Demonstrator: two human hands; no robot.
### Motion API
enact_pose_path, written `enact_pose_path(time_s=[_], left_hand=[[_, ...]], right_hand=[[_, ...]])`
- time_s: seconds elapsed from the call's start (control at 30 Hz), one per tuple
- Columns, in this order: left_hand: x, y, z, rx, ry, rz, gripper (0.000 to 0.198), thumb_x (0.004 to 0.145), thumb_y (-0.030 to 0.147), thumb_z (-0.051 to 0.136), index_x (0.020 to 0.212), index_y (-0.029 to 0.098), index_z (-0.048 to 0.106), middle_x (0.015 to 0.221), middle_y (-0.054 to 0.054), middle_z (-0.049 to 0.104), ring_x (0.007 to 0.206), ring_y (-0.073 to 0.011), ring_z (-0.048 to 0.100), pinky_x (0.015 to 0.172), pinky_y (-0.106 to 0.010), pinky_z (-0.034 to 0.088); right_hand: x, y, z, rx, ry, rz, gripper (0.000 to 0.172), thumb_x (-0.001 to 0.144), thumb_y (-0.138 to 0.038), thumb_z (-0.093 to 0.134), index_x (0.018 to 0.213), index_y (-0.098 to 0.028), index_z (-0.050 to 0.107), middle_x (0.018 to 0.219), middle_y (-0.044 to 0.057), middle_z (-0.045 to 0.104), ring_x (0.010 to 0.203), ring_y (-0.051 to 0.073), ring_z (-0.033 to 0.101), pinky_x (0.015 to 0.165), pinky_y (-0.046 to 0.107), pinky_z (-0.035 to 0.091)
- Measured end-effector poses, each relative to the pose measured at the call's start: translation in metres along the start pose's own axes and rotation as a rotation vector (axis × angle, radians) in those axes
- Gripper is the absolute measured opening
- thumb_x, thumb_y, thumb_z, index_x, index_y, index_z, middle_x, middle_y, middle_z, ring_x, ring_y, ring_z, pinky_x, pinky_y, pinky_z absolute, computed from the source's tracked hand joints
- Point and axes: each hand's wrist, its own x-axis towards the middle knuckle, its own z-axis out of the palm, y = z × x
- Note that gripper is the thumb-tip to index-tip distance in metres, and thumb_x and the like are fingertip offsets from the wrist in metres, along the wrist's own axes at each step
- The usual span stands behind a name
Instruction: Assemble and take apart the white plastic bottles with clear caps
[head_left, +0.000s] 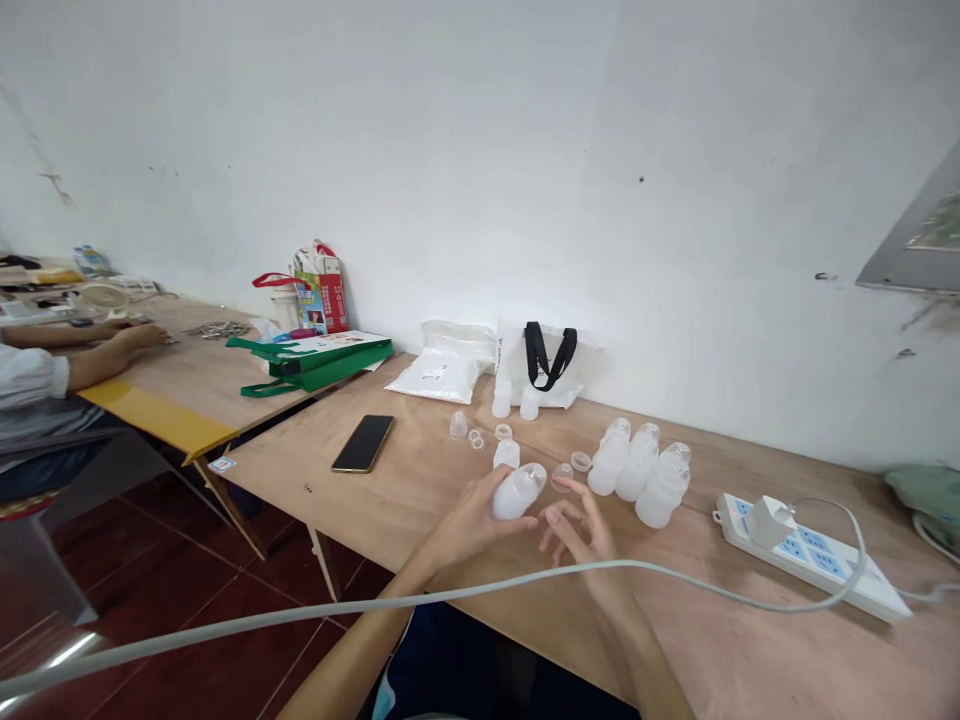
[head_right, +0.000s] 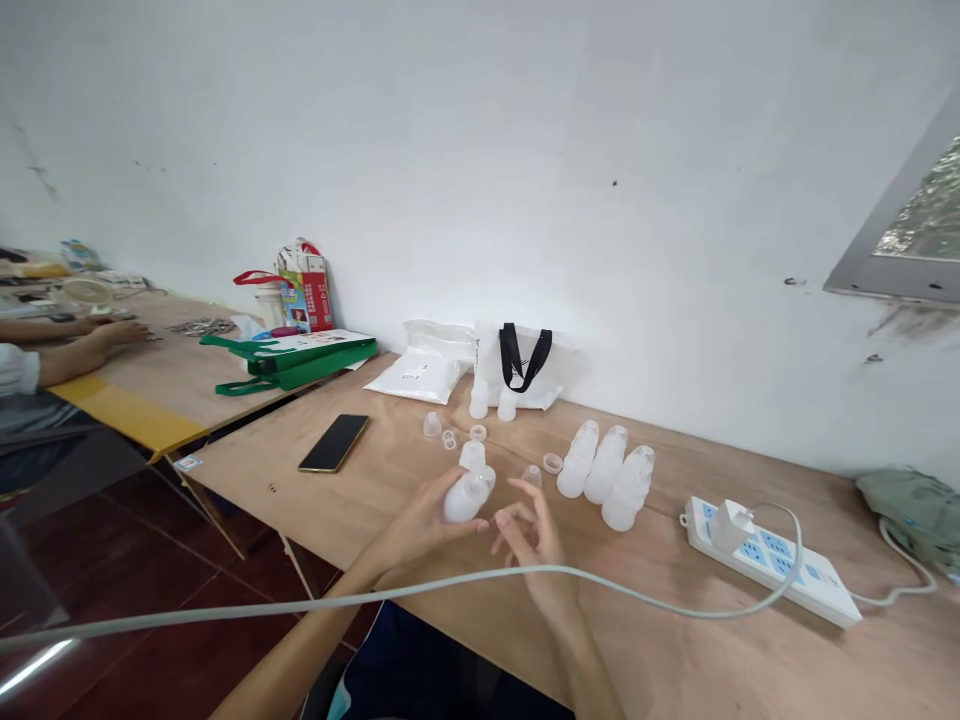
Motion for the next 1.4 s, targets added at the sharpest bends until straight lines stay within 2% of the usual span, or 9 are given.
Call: enact_pose_path(time_s=[0.13, 0.27, 0.6, 0.83, 0.93, 1.03, 1.17, 1.27, 1.4], left_hand=[[0.006, -0.014, -0.004, -0.134, 0.088, 0.042, 0.038, 0.083, 0.047, 0.075, 0.104, 0.019, 0.059, 0.093, -0.002, 0.067, 0.085, -0.0185, 0.061, 0.080, -0.030, 0.050], [0.008, -0.022, -0.007, -0.196, 0.123, 0.050, 0.030, 0.083, 0.041, 0.075, 0.089, 0.018, 0.056, 0.083, 0.001, 0.061, 0.077, -0.0144, 0.054, 0.075, -0.028, 0.047], [0.012, -0.031, -0.009, -0.190, 0.045, 0.053, 0.033, 0.082, 0.045, 0.076, 0.090, 0.019, 0.056, 0.088, 0.001, 0.061, 0.082, -0.0169, 0.057, 0.083, -0.033, 0.048], [0.009, -0.036, -0.023, -0.137, -0.067, -0.002, 0.035, 0.092, 0.054, 0.061, 0.106, 0.022, 0.052, 0.095, 0.000, 0.059, 0.088, -0.0185, 0.056, 0.083, -0.034, 0.049], [0.008, -0.041, -0.027, -0.146, -0.085, -0.006, 0.036, 0.093, 0.053, 0.059, 0.109, 0.022, 0.051, 0.097, 0.000, 0.059, 0.088, -0.0177, 0.056, 0.083, -0.032, 0.048], [0.011, -0.050, -0.030, -0.161, -0.020, -0.006, 0.036, 0.093, 0.052, 0.062, 0.109, 0.022, 0.051, 0.096, 0.000, 0.058, 0.087, -0.0173, 0.055, 0.082, -0.031, 0.047], [0.016, -0.061, -0.033, -0.164, 0.126, 0.015, 0.034, 0.092, 0.048, 0.064, 0.112, 0.022, 0.055, 0.103, -0.002, 0.060, 0.094, -0.0190, 0.057, 0.086, -0.032, 0.048], [0.019, -0.068, -0.035, -0.165, 0.210, 0.004, 0.037, 0.091, 0.046, 0.065, 0.117, 0.022, 0.055, 0.113, -0.005, 0.062, 0.103, -0.0215, 0.059, 0.089, -0.034, 0.049], [0.021, -0.079, -0.036, -0.164, 0.242, 0.010, 0.051, 0.089, 0.043, 0.068, 0.131, 0.023, 0.049, 0.120, -0.007, 0.064, 0.112, -0.0237, 0.060, 0.102, -0.041, 0.047]], right_hand=[[0.009, 0.006, -0.019, -0.087, 0.013, 0.021, 0.055, 0.083, -0.066, 0.069, 0.116, -0.024, 0.061, 0.083, 0.004, 0.068, 0.063, 0.019, 0.063, 0.040, 0.025, 0.049], [0.008, 0.003, -0.024, -0.133, 0.023, 0.016, 0.050, 0.082, -0.068, 0.069, 0.100, -0.022, 0.069, 0.080, 0.006, 0.067, 0.063, 0.019, 0.063, 0.041, 0.024, 0.048], [0.011, 0.011, -0.035, -0.335, 0.059, 0.043, 0.051, 0.085, -0.070, 0.061, 0.101, -0.022, 0.069, 0.086, 0.008, 0.070, 0.068, 0.022, 0.066, 0.042, 0.026, 0.048], [0.014, 0.019, -0.042, -0.670, 0.193, -0.117, 0.039, 0.092, -0.057, 0.054, 0.111, -0.026, 0.069, 0.097, 0.007, 0.070, 0.081, 0.023, 0.067, 0.073, 0.038, 0.057], [0.015, 0.020, -0.041, -0.504, 0.177, -0.074, 0.042, 0.090, -0.056, 0.059, 0.119, -0.026, 0.065, 0.104, 0.008, 0.067, 0.081, 0.023, 0.065, 0.059, 0.034, 0.056], [0.014, 0.014, -0.041, -0.116, 0.103, -0.022, 0.051, 0.086, -0.053, 0.068, 0.129, -0.029, 0.056, 0.117, 0.010, 0.065, 0.078, 0.022, 0.064, 0.043, 0.027, 0.050], [0.007, -0.001, -0.043, 0.271, -0.017, -0.027, 0.062, 0.084, -0.039, 0.074, 0.139, -0.036, 0.046, 0.132, 0.010, 0.063, 0.084, 0.022, 0.067, 0.042, 0.026, 0.053], [0.000, -0.014, -0.044, 0.379, -0.120, -0.020, 0.064, 0.084, -0.031, 0.074, 0.140, -0.038, 0.044, 0.136, 0.010, 0.062, 0.086, 0.022, 0.069, 0.043, 0.026, 0.056], [-0.009, -0.026, -0.040, 0.442, -0.151, -0.027, 0.061, 0.085, -0.026, 0.071, 0.139, -0.038, 0.045, 0.138, 0.009, 0.061, 0.086, 0.020, 0.069, 0.043, 0.024, 0.056]])
